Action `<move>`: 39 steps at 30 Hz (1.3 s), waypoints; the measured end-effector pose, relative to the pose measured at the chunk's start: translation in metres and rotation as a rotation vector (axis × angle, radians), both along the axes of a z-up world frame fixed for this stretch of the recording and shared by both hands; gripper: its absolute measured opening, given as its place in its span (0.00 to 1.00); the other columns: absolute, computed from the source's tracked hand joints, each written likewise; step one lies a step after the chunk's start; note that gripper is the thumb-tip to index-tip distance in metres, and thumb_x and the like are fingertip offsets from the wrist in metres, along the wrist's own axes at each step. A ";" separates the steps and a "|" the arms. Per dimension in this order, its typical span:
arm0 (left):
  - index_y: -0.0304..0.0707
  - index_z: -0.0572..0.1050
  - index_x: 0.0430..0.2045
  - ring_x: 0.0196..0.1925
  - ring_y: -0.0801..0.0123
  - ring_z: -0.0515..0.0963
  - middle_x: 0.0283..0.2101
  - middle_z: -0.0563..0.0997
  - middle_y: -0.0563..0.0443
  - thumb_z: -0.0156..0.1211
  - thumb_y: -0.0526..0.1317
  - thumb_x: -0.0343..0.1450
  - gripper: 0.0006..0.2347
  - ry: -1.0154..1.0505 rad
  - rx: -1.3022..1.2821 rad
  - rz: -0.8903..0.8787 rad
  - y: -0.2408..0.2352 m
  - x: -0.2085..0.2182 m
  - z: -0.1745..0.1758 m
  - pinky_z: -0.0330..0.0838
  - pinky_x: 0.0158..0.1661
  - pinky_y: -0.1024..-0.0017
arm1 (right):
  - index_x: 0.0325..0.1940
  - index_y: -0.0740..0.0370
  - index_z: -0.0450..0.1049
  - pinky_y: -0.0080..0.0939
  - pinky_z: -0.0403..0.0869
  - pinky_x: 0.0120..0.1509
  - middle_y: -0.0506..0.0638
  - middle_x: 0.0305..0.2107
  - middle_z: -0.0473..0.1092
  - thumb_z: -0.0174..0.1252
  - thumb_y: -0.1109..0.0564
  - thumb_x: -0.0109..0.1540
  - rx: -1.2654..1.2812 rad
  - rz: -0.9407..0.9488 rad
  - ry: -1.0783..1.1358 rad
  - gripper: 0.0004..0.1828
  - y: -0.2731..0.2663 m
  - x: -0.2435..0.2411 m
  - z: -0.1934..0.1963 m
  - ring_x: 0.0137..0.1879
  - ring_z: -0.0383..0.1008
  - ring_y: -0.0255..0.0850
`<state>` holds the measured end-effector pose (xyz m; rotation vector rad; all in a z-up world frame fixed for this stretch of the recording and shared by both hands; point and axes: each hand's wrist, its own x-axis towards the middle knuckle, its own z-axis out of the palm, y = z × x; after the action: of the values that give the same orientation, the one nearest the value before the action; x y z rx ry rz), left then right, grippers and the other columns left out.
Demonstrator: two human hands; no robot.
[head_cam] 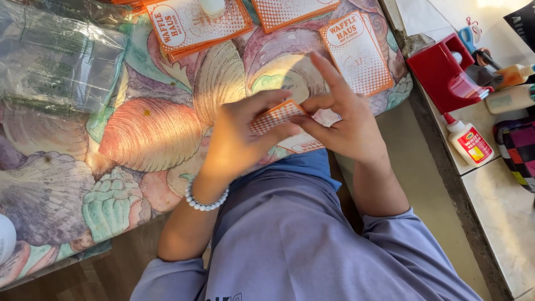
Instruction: The person applies glue from a bottle to the edges of paper sheets and folds them to form envelopes.
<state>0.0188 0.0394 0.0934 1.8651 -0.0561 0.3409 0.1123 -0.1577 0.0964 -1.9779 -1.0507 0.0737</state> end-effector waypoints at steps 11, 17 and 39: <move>0.33 0.80 0.34 0.34 0.77 0.78 0.33 0.83 0.49 0.67 0.36 0.71 0.05 -0.206 -0.566 0.406 -0.021 -0.006 -0.042 0.70 0.37 0.82 | 0.81 0.67 0.49 0.49 0.83 0.59 0.75 0.51 0.72 0.67 0.58 0.57 0.648 -0.037 0.348 0.52 -0.049 0.006 -0.037 0.54 0.79 0.58; 0.33 0.78 0.34 0.38 0.61 0.86 0.34 0.83 0.45 0.66 0.39 0.73 0.07 -0.343 -0.704 0.427 -0.012 -0.006 -0.046 0.77 0.45 0.73 | 0.78 0.69 0.55 0.35 0.73 0.40 0.64 0.49 0.75 0.69 0.66 0.60 0.751 -0.203 0.248 0.45 -0.032 0.011 -0.054 0.42 0.76 0.43; 0.34 0.79 0.35 0.39 0.64 0.86 0.28 0.79 0.53 0.69 0.38 0.71 0.06 -0.303 -0.660 0.503 -0.008 -0.008 -0.050 0.76 0.44 0.75 | 0.74 0.73 0.61 0.42 0.80 0.64 0.62 0.35 0.77 0.69 0.71 0.61 0.804 -0.293 0.201 0.39 -0.027 0.016 -0.053 0.45 0.79 0.40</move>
<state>0.0105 0.0315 0.0438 1.1408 0.2932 0.8731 0.1287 -0.1852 0.0436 -1.3262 -0.5215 -0.2666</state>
